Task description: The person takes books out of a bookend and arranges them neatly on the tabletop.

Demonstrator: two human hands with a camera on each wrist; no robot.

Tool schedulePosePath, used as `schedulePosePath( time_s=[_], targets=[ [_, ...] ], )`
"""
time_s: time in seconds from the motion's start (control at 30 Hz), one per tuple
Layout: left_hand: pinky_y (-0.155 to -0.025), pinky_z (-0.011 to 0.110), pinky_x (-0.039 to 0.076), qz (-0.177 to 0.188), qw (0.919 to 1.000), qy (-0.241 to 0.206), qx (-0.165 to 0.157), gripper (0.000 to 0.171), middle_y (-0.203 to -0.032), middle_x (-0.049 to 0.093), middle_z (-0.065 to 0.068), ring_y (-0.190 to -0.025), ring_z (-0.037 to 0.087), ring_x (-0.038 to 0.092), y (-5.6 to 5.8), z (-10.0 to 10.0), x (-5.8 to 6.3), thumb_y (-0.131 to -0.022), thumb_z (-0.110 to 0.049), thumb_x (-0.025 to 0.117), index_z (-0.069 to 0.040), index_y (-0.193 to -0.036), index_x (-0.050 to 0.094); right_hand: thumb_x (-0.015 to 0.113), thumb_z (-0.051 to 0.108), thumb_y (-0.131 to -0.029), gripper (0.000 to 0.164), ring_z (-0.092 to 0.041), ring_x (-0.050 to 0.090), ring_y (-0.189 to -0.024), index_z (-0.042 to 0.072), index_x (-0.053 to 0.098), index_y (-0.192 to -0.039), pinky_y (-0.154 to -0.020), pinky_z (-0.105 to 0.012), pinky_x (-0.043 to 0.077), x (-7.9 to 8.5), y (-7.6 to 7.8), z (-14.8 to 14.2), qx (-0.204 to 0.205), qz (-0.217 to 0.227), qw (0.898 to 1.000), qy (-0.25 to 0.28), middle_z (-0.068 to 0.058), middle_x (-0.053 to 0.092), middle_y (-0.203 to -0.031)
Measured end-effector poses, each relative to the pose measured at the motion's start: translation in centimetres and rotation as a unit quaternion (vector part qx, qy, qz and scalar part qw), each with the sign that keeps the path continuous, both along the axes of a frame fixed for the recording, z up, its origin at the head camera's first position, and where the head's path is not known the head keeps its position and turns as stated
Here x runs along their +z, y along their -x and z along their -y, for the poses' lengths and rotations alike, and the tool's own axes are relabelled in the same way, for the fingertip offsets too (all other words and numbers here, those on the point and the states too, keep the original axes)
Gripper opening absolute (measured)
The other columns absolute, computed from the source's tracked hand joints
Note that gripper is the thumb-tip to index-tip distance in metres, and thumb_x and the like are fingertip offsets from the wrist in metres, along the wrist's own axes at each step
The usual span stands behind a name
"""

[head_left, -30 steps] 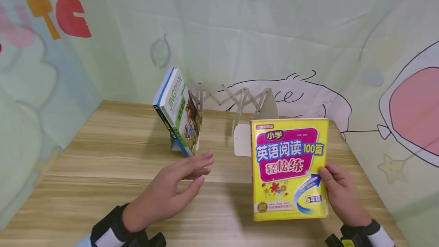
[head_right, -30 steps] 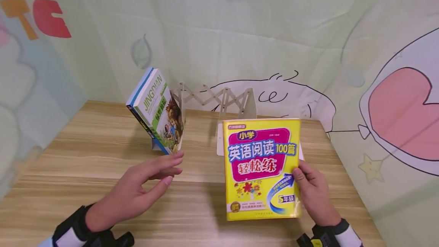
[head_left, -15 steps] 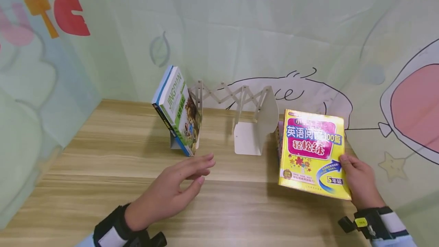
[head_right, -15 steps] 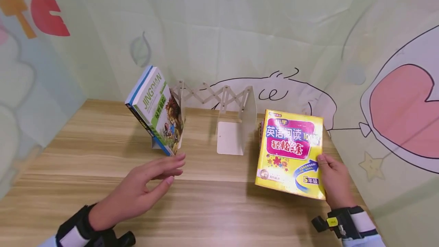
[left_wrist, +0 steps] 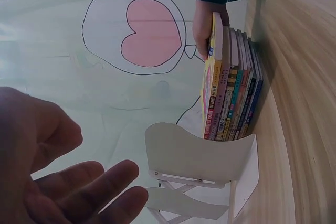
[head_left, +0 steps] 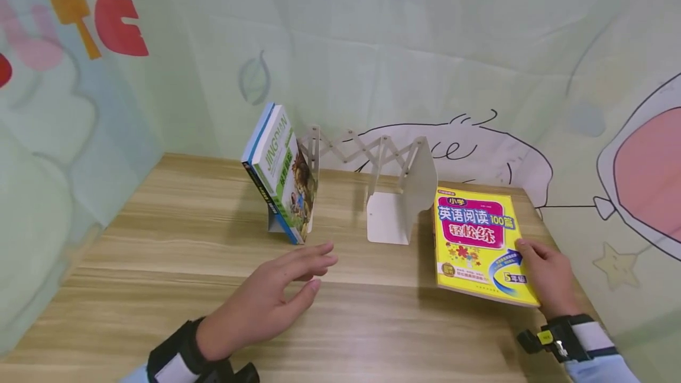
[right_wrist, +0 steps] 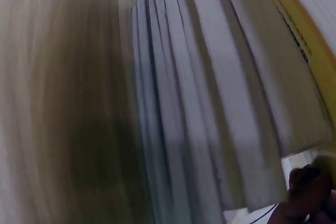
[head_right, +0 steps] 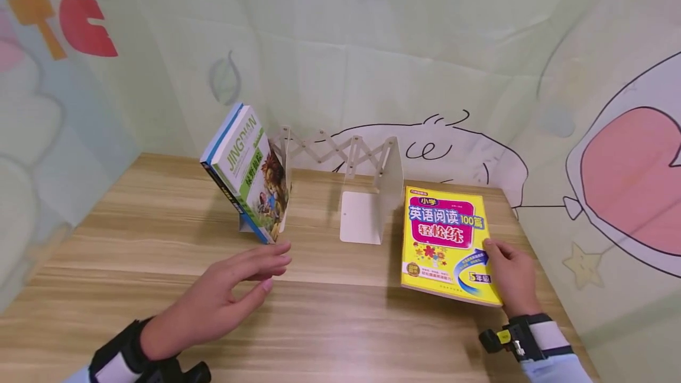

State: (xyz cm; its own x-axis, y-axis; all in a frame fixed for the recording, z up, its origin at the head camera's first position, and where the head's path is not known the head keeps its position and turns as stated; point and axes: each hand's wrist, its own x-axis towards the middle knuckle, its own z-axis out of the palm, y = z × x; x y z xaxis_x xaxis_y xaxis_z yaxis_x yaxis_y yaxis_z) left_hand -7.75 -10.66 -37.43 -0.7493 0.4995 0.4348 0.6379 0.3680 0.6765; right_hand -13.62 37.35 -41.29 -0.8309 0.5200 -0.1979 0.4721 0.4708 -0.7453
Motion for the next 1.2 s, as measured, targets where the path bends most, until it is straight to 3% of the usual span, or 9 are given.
schedulePosePath(
  time_s=[0.23,0.37,0.47,0.6,0.73,0.93,1.07,1.13,1.2],
  targets=[
    [-0.104,0.047,0.050,-0.017,0.9985,0.050,0.016,0.045,-0.149,0.053,-0.002,-0.131,0.019,0.056,0.1,0.1,0.2,-0.095,-0.007,0.063,-0.023,-0.137,0.061,0.040,0.061,-0.099,0.077,-0.017,0.065,-0.068,0.001,0.048,-0.147,-0.057,-0.027,0.055,-0.5,-0.2,0.4,0.019,-0.001,1.000,-0.002,-0.017,0.067,-0.103],
    [-0.110,0.051,0.044,-0.007,0.9972,0.073,0.017,0.044,-0.152,0.049,-0.003,-0.140,0.023,0.047,0.2,0.0,0.3,-0.096,-0.016,0.065,-0.024,-0.139,0.059,0.037,0.061,-0.100,0.077,-0.026,0.062,-0.093,0.006,0.039,-0.153,-0.065,-0.027,0.052,0.1,-0.7,0.2,0.034,0.011,0.999,-0.003,-0.021,0.059,-0.125],
    [-0.111,0.052,0.042,-0.008,0.9963,0.083,0.022,0.045,-0.154,0.046,-0.001,-0.141,0.024,0.045,0.3,0.0,0.4,-0.096,-0.022,0.065,-0.024,-0.140,0.058,0.037,0.055,-0.103,0.070,-0.037,0.051,-0.115,0.009,0.034,-0.156,-0.080,-0.037,0.050,1.2,-1.2,0.4,0.046,0.001,0.998,-0.037,-0.025,0.047,-0.144],
    [-0.112,0.053,0.041,-0.006,0.9960,0.084,0.028,0.047,-0.156,0.044,0.001,-0.142,0.026,0.043,0.3,-0.1,0.5,-0.095,-0.028,0.067,-0.023,-0.141,0.057,0.043,0.043,-0.105,0.063,-0.045,0.043,-0.126,0.005,0.036,-0.154,-0.092,-0.055,0.046,2.8,-2.0,1.8,0.100,-0.036,0.990,-0.097,-0.027,0.042,-0.148],
    [-0.112,0.055,0.040,0.007,0.9959,0.084,0.032,0.052,-0.157,0.042,0.003,-0.144,0.027,0.040,0.2,-0.1,0.4,-0.094,-0.030,0.068,-0.023,-0.144,0.054,0.051,0.039,-0.103,0.061,-0.045,0.047,-0.126,0.004,0.039,-0.152,-0.097,-0.061,0.048,4.3,-3.2,4.4,0.196,-0.089,0.967,-0.140,-0.025,0.045,-0.147],
    [-0.112,0.055,0.039,0.019,0.9952,0.088,0.038,0.057,-0.158,0.040,0.002,-0.145,0.026,0.039,0.1,-0.4,0.4,-0.093,-0.034,0.070,-0.024,-0.146,0.052,0.065,0.029,-0.098,0.054,-0.037,0.053,-0.120,0.009,0.048,-0.145,-0.093,-0.045,0.054,5.2,-4.9,8.0,0.301,-0.174,0.918,-0.192,-0.016,0.051,-0.142],
    [-0.113,0.055,0.038,0.022,0.9952,0.086,0.041,0.057,-0.158,0.040,0.001,-0.145,0.026,0.038,0.0,-0.6,0.3,-0.093,-0.034,0.070,-0.024,-0.146,0.052,0.071,0.026,-0.094,0.056,-0.040,0.051,-0.123,0.006,0.050,-0.142,-0.095,-0.065,0.049,4.9,-4.8,8.7,0.332,-0.198,0.900,-0.201,-0.017,0.051,-0.141],
    [-0.113,0.055,0.038,0.027,0.9952,0.085,0.041,0.057,-0.158,0.040,0.002,-0.145,0.027,0.038,-0.1,-0.6,0.2,-0.093,-0.034,0.070,-0.024,-0.146,0.052,0.070,0.026,-0.094,0.056,-0.043,0.050,-0.125,0.005,0.049,-0.142,-0.096,-0.069,0.046,4.7,-4.4,8.3,0.321,-0.189,0.905,-0.203,-0.020,0.050,-0.142],
    [-0.113,0.056,0.038,0.033,0.9949,0.086,0.041,0.057,-0.158,0.039,0.002,-0.145,0.027,0.038,-0.2,-0.6,0.1,-0.093,-0.034,0.070,-0.024,-0.146,0.053,0.066,0.031,-0.097,0.059,-0.046,0.048,-0.125,0.002,0.047,-0.144,-0.096,-0.070,0.045,4.5,-3.8,7.3,0.287,-0.157,0.922,-0.207,-0.025,0.047,-0.144]
  ],
)
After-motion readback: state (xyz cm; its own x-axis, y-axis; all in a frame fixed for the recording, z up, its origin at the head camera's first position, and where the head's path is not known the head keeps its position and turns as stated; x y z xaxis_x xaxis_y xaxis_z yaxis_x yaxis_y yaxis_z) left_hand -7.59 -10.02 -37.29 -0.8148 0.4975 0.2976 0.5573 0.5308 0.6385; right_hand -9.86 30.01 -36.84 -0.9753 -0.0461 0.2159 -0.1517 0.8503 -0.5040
